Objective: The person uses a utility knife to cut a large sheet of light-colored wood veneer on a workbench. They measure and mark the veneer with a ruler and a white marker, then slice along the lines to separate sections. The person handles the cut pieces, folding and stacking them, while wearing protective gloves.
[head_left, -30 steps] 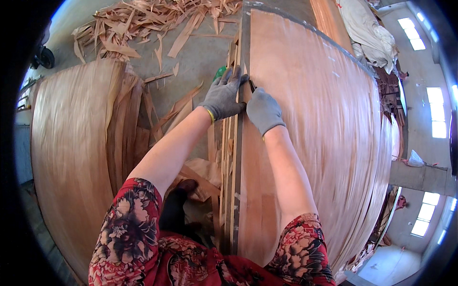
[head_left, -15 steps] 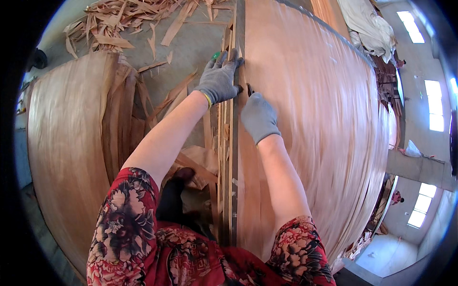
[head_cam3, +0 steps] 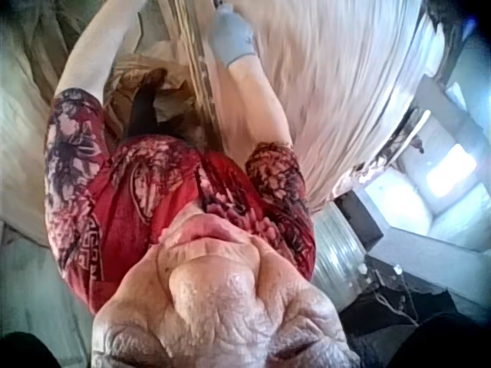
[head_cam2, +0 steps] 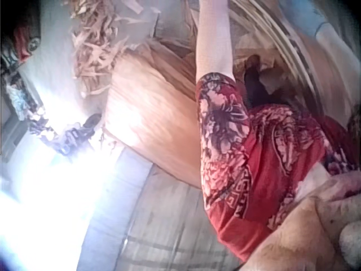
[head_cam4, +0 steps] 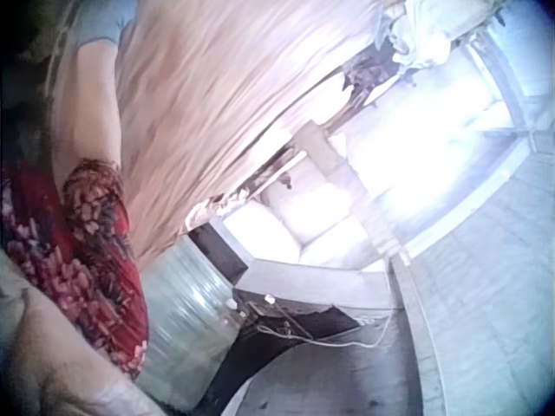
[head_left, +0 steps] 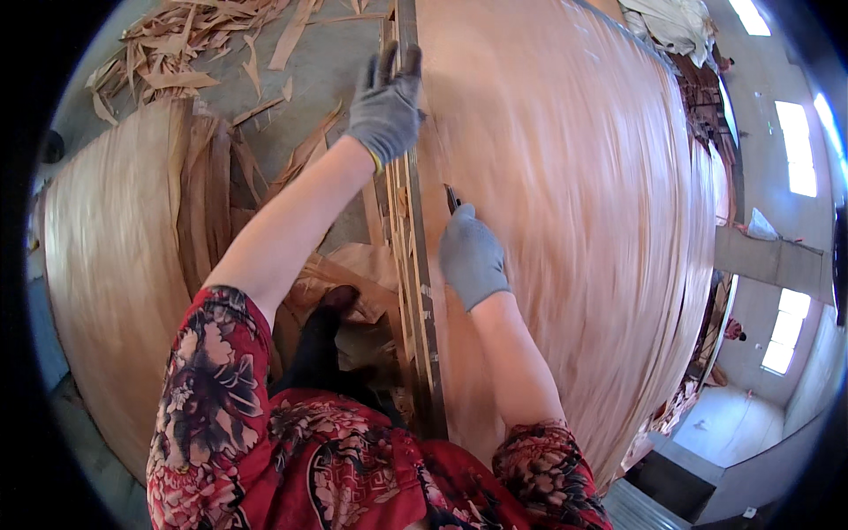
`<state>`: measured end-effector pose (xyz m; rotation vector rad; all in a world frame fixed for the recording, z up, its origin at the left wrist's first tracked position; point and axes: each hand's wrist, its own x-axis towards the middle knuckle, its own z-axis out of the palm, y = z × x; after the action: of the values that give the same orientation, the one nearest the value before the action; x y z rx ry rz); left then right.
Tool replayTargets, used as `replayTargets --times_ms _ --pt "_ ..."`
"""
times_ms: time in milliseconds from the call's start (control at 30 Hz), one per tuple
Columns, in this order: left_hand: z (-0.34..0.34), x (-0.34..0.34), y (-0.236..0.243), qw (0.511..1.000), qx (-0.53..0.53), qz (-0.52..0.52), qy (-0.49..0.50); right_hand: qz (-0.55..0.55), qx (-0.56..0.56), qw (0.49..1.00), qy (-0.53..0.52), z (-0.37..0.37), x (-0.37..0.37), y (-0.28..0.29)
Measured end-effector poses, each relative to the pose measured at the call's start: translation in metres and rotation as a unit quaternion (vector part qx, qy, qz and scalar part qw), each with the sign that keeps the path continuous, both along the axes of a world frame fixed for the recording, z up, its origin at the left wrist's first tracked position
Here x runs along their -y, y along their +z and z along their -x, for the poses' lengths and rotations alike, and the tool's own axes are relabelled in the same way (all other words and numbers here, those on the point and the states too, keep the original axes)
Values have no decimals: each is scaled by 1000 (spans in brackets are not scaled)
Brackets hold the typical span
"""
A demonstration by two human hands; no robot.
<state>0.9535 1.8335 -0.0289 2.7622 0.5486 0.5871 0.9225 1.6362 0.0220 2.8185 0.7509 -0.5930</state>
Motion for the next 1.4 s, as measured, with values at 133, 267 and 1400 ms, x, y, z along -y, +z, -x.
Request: replayTargets --times_ms 133,267,1400 --pt "17 47 -11 982 -57 81 -159 -38 13 999 1 0 2 -3" --pt "16 55 -36 992 24 -41 -113 -25 -12 999 -15 19 32 -9" --pt "158 318 -53 926 -42 -253 -276 -138 -42 976 -164 217 265 -19"
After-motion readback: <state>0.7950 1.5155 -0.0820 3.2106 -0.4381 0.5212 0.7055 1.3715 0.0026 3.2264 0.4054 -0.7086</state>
